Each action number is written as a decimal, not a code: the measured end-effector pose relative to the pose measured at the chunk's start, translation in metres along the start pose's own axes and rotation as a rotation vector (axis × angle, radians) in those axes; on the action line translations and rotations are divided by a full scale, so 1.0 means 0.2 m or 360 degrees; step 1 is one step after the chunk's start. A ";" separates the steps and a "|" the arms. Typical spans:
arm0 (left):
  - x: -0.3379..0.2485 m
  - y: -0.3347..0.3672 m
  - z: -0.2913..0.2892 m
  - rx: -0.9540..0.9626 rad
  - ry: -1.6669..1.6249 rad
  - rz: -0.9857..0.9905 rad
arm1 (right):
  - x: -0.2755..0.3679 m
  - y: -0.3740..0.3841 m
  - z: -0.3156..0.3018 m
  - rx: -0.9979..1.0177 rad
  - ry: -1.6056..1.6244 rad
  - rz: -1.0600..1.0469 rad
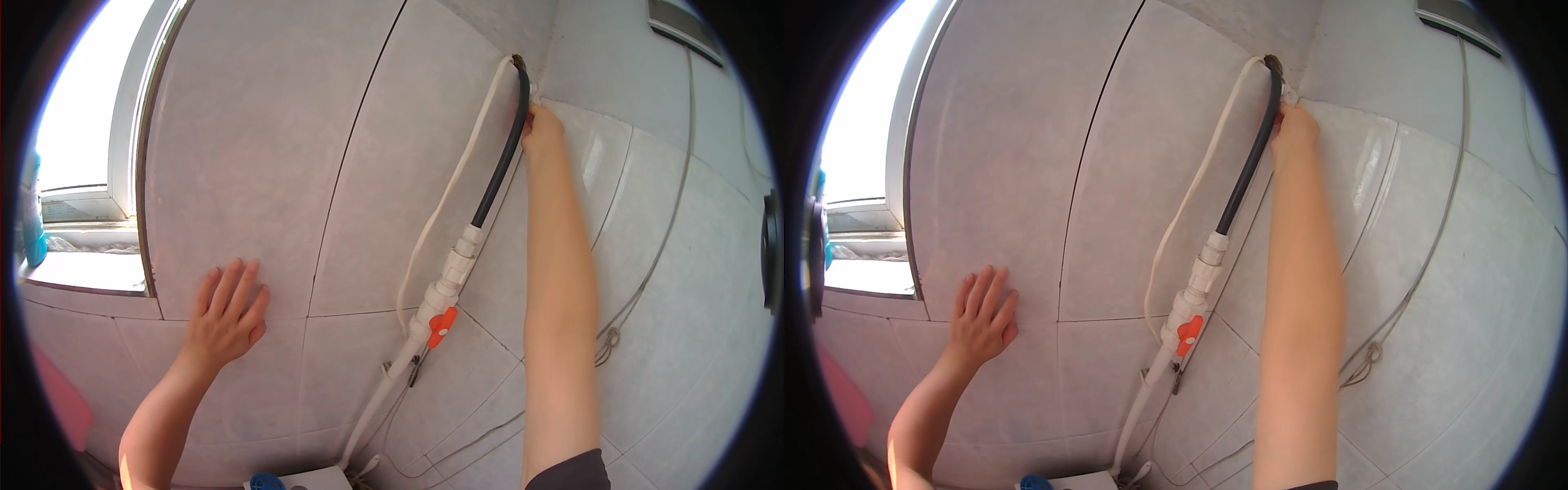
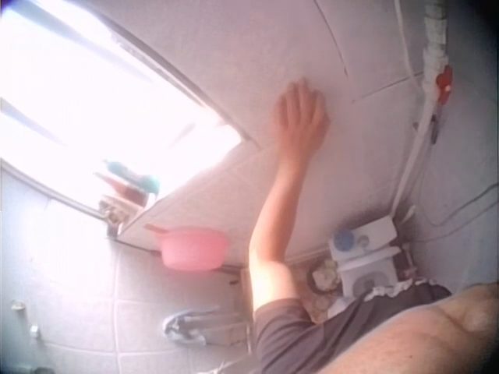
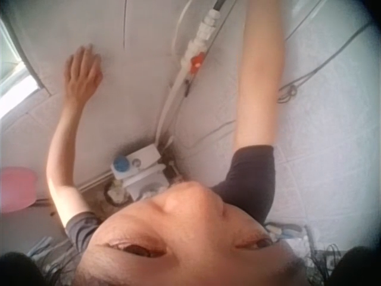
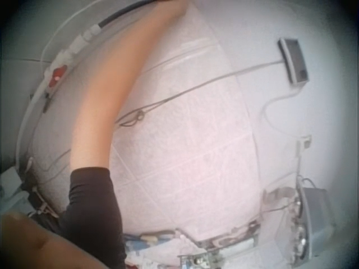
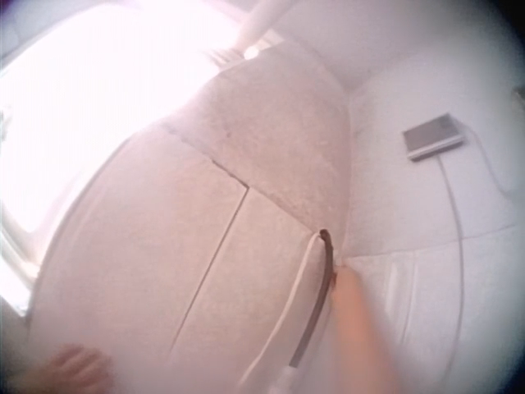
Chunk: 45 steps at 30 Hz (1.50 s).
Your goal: The person wipes down bathroom tiles, a windowsill, and a water pipe using a cloth and a wet wipe.
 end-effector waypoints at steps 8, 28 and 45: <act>0.00 -0.01 0.00 0.0014 0.0030 -0.0008 | -0.01 -0.26 -0.08 0.0086 -0.0081 -0.0490; 0.00 -0.01 0.01 -0.0002 -0.0027 -0.0036 | 0.26 -0.26 -0.02 0.0271 -0.0944 -0.0693; 0.02 0.00 0.01 -0.0015 -0.0071 -0.0064 | 0.45 -0.41 0.42 0.0338 -0.2231 -0.2197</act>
Point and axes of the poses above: each hand's wrist, its own y-axis towards the middle knuckle, its own z-axis out of the palm, x = y × z, the point moved 8 cm from there along y, towards the middle knuckle, and after that the axes turned 4 degrees about -x, right-handed, at the moved point
